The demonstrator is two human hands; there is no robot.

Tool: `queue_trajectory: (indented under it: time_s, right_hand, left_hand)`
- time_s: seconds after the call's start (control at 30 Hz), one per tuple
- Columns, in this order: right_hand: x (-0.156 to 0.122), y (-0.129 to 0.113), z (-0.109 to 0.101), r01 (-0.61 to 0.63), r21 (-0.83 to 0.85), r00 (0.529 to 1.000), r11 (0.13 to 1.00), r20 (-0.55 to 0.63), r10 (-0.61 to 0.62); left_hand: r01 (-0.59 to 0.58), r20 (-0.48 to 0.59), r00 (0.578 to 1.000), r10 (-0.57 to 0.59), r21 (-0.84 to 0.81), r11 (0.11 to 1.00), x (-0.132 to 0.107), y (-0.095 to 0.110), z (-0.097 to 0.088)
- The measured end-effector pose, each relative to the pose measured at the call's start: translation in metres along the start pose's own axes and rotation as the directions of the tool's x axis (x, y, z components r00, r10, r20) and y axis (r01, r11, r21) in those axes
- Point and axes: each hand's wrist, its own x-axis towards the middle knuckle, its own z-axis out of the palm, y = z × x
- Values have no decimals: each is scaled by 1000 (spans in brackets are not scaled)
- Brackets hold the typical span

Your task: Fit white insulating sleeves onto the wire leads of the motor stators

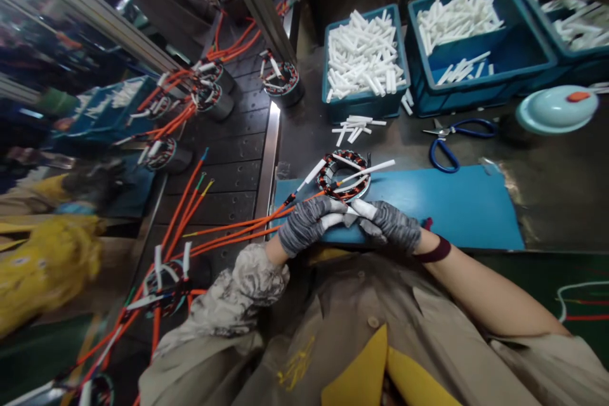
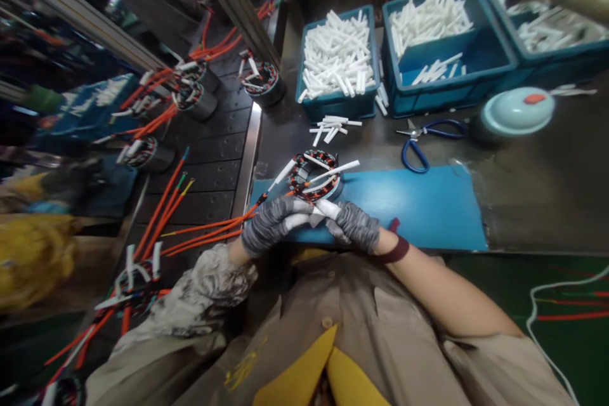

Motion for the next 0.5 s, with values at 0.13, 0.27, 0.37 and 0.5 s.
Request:
queue_trajectory:
  time_s: [0.13,0.27,0.37,0.5]
  right_hand:
    - [-13,2,-21,-4,-25,989,1000,-147,1]
    - [-41,25,-65,-8,-186,883,983,-463,-81]
    - [-55,50,-88,-154,-300,801,942,-596,-59]
    - [-58,70,-92,-160,-358,766,920,-632,-113]
  left_hand:
    - [-133,5,989,147,450,883,11,-1,-15]
    - [-267,133,963,233,570,777,37,-13,-19]
    - [-282,209,958,196,566,775,53,-20,-14]
    - [-270,259,956,140,575,772,58,-10,-5]
